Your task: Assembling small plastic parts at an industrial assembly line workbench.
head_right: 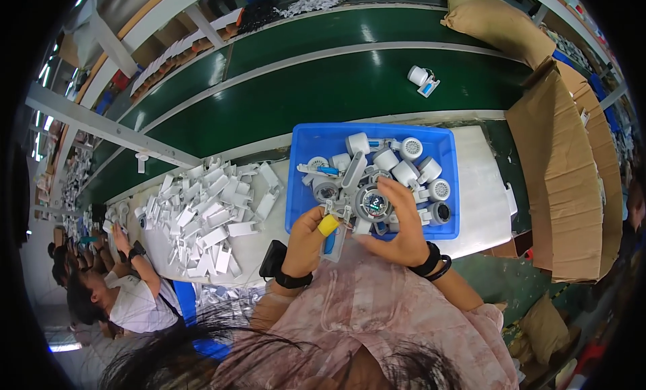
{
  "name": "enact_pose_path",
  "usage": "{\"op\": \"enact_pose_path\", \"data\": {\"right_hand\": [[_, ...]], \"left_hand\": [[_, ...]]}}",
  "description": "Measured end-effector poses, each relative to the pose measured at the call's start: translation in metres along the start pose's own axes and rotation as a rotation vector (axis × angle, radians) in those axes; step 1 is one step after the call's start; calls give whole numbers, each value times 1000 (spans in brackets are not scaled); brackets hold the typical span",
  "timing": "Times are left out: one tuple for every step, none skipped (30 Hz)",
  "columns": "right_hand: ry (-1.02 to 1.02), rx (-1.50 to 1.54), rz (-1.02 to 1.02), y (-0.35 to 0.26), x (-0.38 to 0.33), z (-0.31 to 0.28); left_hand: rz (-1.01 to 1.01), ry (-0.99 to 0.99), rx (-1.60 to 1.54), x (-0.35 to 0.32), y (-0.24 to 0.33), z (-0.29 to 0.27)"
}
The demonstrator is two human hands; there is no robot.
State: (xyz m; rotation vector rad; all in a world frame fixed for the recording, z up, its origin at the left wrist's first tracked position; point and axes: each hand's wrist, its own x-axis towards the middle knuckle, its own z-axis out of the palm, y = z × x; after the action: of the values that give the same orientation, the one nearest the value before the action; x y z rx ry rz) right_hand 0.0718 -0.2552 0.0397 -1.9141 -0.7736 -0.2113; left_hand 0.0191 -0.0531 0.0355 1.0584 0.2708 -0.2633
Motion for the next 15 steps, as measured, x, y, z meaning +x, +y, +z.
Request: {"op": "enact_pose_path", "data": {"right_hand": [[-2, 1, 0, 0, -1, 0], [9, 12, 11, 0, -2, 0], [21, 23, 21, 0, -3, 0], [23, 20, 20, 1, -3, 0], [11, -3, 13, 1, -3, -1], [1, -26, 6, 2, -4, -2], [5, -32, 8, 2, -4, -2], [4, -27, 4, 2, -4, -2], [2, -22, 2, 2, -4, -3], [4, -23, 4, 1, -4, -2], [11, -31, -5, 1, -4, -2], [18, -38, -13, 0, -4, -2], [19, -37, -14, 1, -4, -2], [16, -35, -20, 2, -4, -2], [14, -33, -27, 2, -4, -2]], "left_hand": [[16, -20, -3, 0, -1, 0], [32, -42, -5, 1, -2, 0], [32, -41, -6, 0, -3, -1], [38, -43, -16, 2, -4, 0], [43, -45, -25, 3, -4, 0], [44, -49, -25, 2, -4, -1], [31, -36, -13, 1, -5, -2], [18, -24, -2, 1, -5, -3], [16, -30, -1, 1, -5, -2], [25, -25, 16, 0, -4, -2], [33, -19, 32, -1, -4, -1], [31, -21, 33, -1, -5, -2], [61, -33, 46, 0, -6, -2], [92, -45, 59, 1, -6, -3], [92, -44, 59, 1, -7, -4]]}}
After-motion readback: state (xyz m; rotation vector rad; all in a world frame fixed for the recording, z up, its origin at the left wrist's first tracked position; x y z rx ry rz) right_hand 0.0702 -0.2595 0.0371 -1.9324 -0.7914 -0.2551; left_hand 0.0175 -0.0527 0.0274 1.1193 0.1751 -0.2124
